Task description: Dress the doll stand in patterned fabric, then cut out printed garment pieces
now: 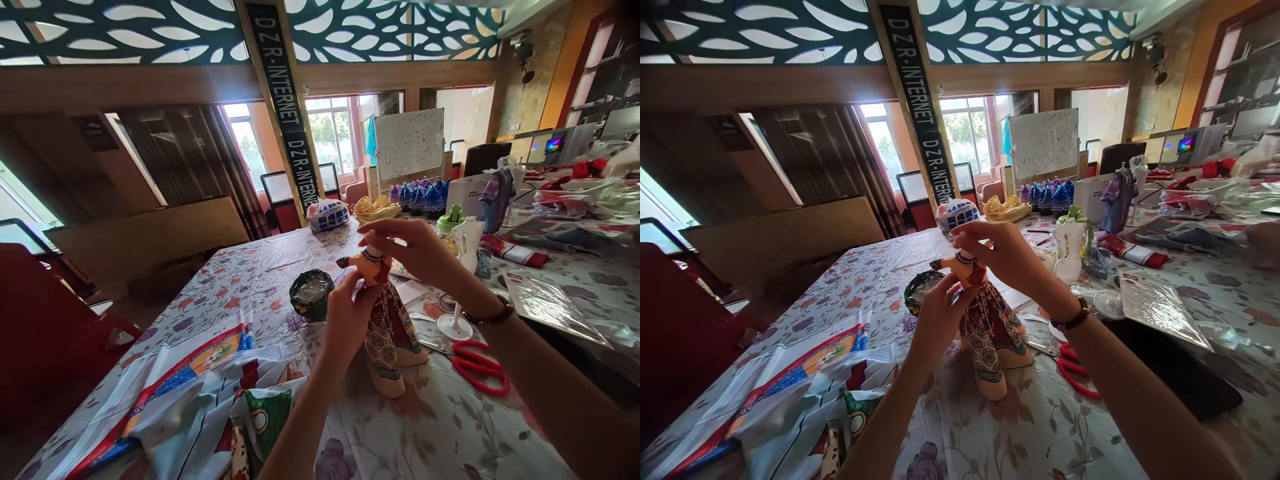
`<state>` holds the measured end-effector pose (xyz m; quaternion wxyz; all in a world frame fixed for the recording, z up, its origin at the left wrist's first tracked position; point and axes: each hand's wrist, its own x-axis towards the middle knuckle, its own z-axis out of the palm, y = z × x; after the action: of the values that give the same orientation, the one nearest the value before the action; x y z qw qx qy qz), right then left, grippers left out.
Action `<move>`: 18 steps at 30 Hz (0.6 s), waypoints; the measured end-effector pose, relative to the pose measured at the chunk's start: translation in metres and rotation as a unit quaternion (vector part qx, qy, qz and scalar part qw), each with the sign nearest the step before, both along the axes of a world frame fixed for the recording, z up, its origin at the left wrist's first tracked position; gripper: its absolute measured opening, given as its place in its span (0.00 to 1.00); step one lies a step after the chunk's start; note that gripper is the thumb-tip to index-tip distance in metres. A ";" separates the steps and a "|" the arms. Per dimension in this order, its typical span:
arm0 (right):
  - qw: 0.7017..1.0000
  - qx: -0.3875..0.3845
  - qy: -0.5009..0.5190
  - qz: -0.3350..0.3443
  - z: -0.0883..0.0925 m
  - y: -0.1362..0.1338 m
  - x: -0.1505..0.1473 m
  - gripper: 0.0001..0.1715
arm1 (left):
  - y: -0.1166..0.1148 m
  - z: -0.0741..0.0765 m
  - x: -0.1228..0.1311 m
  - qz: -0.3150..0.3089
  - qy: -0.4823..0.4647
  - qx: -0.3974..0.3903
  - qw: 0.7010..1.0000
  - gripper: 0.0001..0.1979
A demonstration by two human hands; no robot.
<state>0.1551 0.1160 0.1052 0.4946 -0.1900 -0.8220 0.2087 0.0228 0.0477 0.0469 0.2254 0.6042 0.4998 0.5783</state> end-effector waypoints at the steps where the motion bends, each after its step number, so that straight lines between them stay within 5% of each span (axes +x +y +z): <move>1: 1.000 -0.001 -0.014 0.009 0.006 0.001 -0.001 0.14 | 0.001 0.001 -0.004 -0.017 -0.013 -0.006 1.000 0.10; 6: 0.997 0.002 -0.070 0.032 0.031 0.006 -0.015 0.09 | -0.003 0.012 -0.023 -0.075 -0.091 -0.026 0.993 0.12; 18: 0.993 0.021 -0.117 0.016 0.058 0.007 -0.047 0.11 | -0.012 0.022 -0.047 -0.012 -0.311 0.017 0.950 0.09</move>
<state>0.1080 0.1226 0.1630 0.3959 -0.1895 -0.8812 0.1755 -0.0245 0.0355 0.0692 0.3665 0.4037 0.3880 0.7431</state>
